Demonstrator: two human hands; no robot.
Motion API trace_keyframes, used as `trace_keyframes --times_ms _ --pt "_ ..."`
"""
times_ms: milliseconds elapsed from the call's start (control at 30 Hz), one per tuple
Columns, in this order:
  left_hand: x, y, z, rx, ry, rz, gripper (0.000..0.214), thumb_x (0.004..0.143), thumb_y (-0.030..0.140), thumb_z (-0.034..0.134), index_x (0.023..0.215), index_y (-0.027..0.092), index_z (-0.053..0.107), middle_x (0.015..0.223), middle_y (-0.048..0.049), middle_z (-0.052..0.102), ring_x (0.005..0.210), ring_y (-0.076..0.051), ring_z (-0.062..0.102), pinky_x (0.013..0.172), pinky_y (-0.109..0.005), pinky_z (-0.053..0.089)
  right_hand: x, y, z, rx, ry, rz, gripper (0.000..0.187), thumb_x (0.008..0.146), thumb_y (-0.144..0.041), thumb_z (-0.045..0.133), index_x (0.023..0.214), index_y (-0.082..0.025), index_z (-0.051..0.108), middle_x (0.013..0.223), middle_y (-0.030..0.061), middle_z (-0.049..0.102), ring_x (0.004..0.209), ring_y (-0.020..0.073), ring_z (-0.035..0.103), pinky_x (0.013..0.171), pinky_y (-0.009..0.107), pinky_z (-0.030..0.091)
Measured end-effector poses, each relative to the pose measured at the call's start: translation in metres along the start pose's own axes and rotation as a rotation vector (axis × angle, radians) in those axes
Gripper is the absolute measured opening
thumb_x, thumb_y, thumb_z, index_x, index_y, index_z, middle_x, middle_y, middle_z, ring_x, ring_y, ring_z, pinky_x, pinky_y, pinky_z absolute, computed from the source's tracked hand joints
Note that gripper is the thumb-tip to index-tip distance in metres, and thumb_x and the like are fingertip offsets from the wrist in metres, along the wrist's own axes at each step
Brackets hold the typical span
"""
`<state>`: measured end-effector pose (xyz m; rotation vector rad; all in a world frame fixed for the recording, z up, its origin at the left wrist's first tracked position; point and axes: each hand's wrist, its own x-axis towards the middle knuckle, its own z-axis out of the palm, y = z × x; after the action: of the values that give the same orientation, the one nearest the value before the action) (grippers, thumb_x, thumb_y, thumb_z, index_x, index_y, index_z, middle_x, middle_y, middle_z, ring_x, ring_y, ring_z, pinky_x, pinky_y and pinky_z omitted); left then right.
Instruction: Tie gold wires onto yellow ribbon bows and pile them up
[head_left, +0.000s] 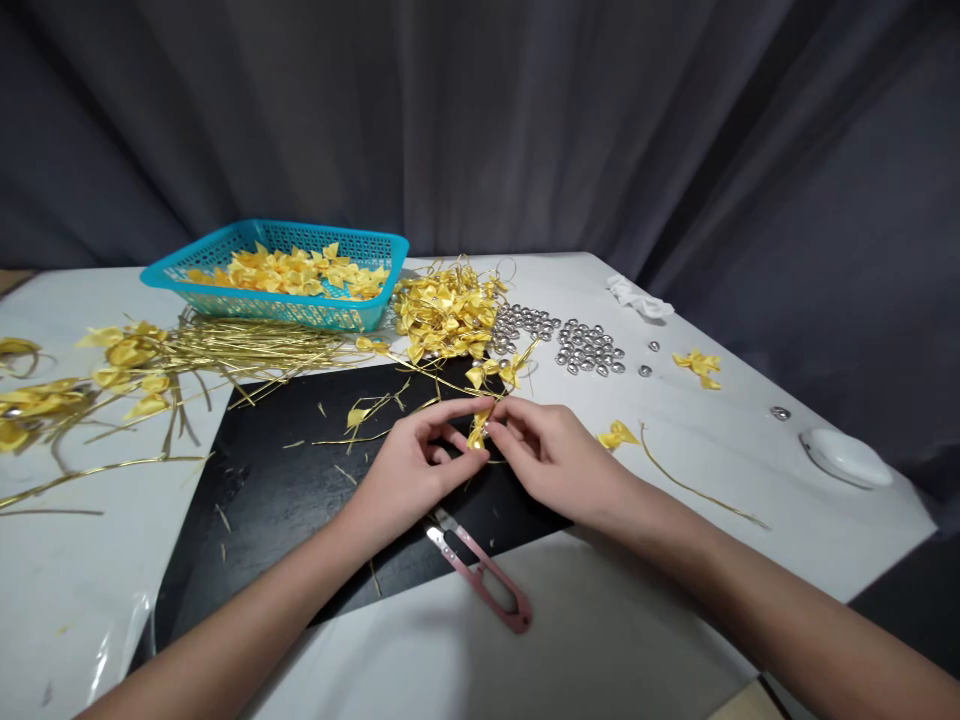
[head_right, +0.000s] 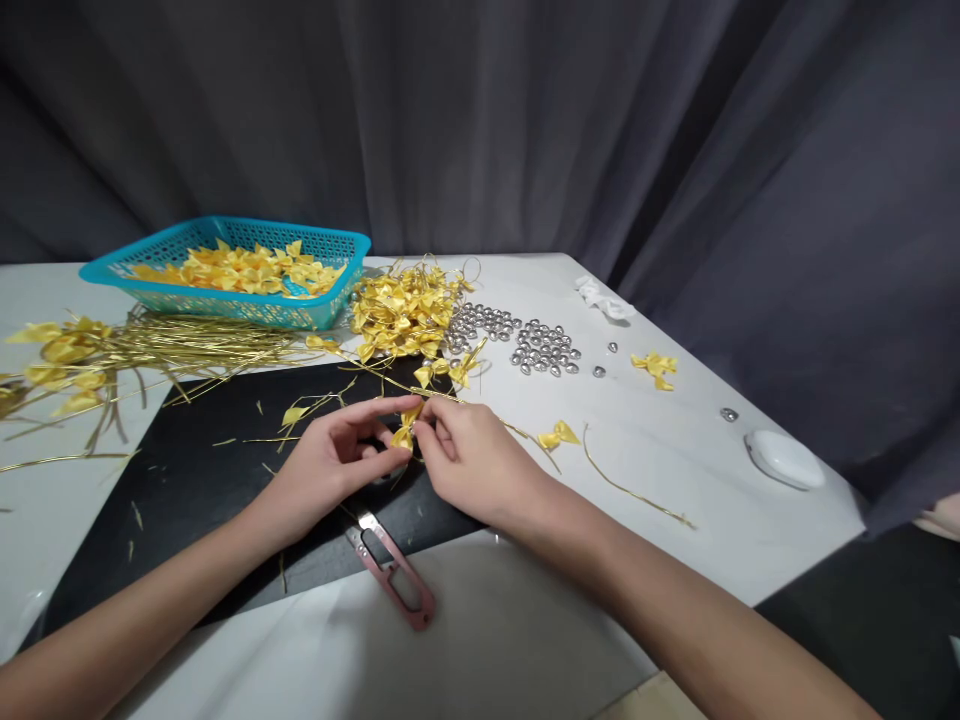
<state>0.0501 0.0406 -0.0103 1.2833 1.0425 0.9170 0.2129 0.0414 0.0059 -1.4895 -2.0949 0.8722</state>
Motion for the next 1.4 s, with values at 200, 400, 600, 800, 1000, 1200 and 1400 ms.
trace_keyframes --times_ms 200,400,600,800,1000,1200,1400 --pt "-0.001 -0.001 0.000 -0.018 0.056 0.047 0.029 0.071 0.025 0.069 0.099 0.016 0.070 0.079 -0.0030 0.065 0.071 -0.012 0.053 0.061 -0.021 0.041 0.005 -0.001 -0.001 0.292 -0.097 0.056 0.023 0.082 -0.038 0.048 0.074 -0.017 0.047 0.058 -0.0043 0.040 0.051 0.0077 0.033 0.049 0.021 0.026" --pt "0.002 0.001 -0.002 -0.100 0.101 -0.039 0.031 0.067 0.018 0.070 0.097 0.012 0.071 0.054 0.0025 0.056 0.051 -0.007 0.043 0.048 -0.018 0.031 0.007 -0.004 -0.008 0.332 -0.137 0.070 0.031 0.081 -0.045 0.052 0.075 -0.015 0.049 0.063 -0.0023 0.045 0.052 0.0074 0.033 0.051 0.022 0.026" --pt "0.003 -0.003 -0.006 -0.182 0.084 -0.045 0.030 0.065 0.019 0.074 0.095 0.017 0.073 0.056 0.0022 0.061 0.052 -0.006 0.046 0.051 -0.016 0.033 0.009 -0.005 -0.016 0.246 -0.190 0.065 0.031 0.083 -0.044 0.053 0.076 -0.014 0.054 0.060 -0.0037 0.041 0.051 0.0059 0.029 0.047 0.021 0.022" --pt "0.001 0.000 -0.005 -0.244 0.058 -0.017 0.027 0.065 0.016 0.074 0.092 0.017 0.073 0.068 0.0007 0.069 0.061 -0.006 0.055 0.059 -0.013 0.042 0.012 0.005 -0.023 0.396 -0.279 0.018 0.033 0.081 -0.048 0.057 0.083 -0.015 0.054 0.054 -0.0069 0.033 0.050 0.0053 0.027 0.048 0.021 0.020" --pt "0.001 -0.001 -0.002 -0.207 0.029 -0.070 0.038 0.064 0.020 0.075 0.102 0.017 0.069 0.067 -0.0002 0.071 0.061 -0.007 0.061 0.062 -0.015 0.046 0.016 0.008 -0.035 0.408 -0.130 0.102 0.033 0.078 -0.047 0.061 0.077 -0.014 0.058 0.046 -0.0086 0.029 0.042 0.0036 0.022 0.043 0.022 0.013" --pt "-0.001 0.001 0.000 -0.121 0.015 -0.003 0.029 0.063 0.018 0.075 0.092 0.016 0.071 0.081 -0.0015 0.073 0.070 -0.009 0.062 0.063 -0.015 0.048 0.016 0.009 -0.017 0.536 -0.109 0.156 0.043 0.082 -0.050 0.052 0.065 -0.012 0.063 0.049 -0.0037 0.039 0.044 0.0038 0.027 0.043 0.022 0.015" --pt "-0.002 0.003 0.002 -0.086 -0.033 -0.017 0.028 0.067 0.019 0.070 0.094 0.013 0.070 0.080 -0.0039 0.073 0.063 -0.008 0.060 0.057 -0.016 0.046 0.015 0.006 -0.012 0.741 -0.225 0.338 0.050 0.080 -0.056 0.052 0.056 -0.012 0.056 0.040 -0.0091 0.021 0.037 0.0021 0.012 0.037 0.021 0.006"
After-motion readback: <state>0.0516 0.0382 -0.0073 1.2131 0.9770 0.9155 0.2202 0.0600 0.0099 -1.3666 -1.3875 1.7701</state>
